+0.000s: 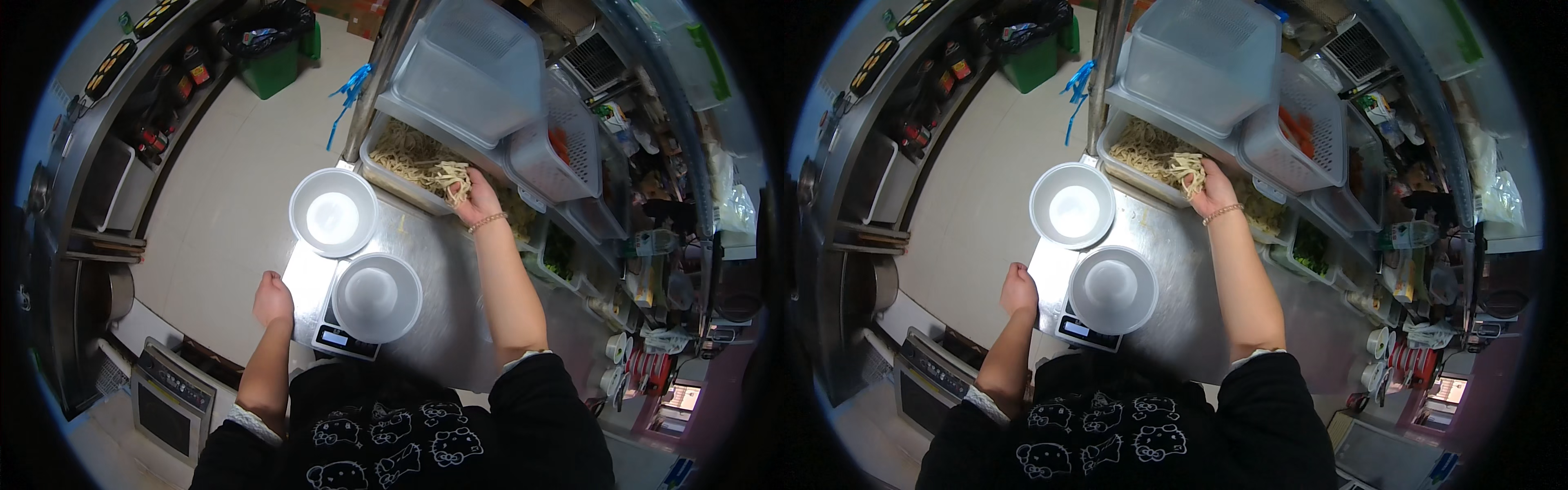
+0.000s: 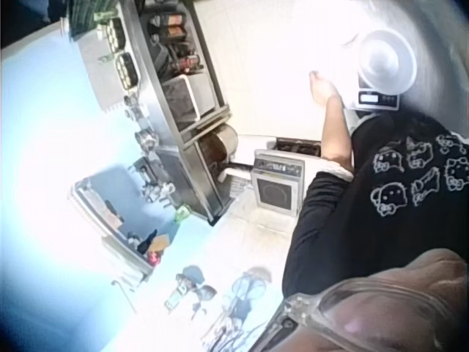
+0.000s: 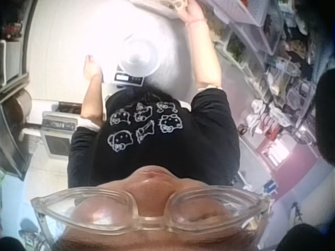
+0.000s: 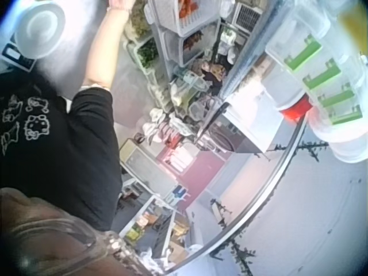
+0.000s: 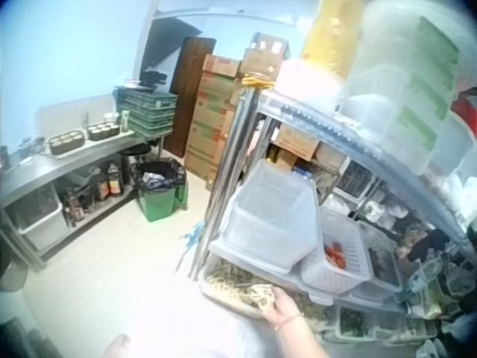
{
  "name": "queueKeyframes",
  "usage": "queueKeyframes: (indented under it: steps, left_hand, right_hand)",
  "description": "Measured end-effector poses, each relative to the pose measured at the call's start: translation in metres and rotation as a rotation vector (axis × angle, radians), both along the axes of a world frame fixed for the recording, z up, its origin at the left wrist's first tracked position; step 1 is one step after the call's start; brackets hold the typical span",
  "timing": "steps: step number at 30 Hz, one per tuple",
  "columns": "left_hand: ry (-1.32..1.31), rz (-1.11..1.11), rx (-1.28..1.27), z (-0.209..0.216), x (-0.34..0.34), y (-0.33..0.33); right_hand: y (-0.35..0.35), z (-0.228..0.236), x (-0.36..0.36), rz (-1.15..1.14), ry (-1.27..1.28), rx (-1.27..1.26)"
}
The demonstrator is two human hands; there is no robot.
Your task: The person weighs noodles in a bowl on a scale, then retrieves a container from a microwave. They place a receipt on the counter, scoop rice into a bowl, add braised meat, shredded greens, and orange vegetables, and finish by ladling sauce over the contents.
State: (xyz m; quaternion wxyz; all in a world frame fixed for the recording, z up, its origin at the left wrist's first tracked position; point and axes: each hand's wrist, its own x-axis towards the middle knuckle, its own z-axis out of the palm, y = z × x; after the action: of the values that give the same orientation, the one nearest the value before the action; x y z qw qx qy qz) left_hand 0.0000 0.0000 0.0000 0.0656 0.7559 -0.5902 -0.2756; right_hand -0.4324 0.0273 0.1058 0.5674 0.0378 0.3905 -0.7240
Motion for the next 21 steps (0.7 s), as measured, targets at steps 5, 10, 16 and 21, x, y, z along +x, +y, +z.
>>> queueKeyframes:
  steps: [5,10,16,21]
  left_hand:
    - [-0.054,-0.044,-0.016,-0.001,-0.001,-0.002]
    - [-0.044,-0.031,-0.003,0.000,0.002,0.002]
    - [-0.012,-0.035,-0.025,0.002,0.003,0.004]
    - [-0.002,-0.043,-0.034,0.000,0.005,0.005]
  right_hand:
    - [0.043,0.062,0.053,0.074,-0.022,-0.028]
    - [0.092,0.115,0.120,0.174,0.137,-0.128]
    - [0.115,0.121,0.178,0.242,0.206,-0.043]
    - [0.113,0.085,0.212,0.514,0.470,0.200]
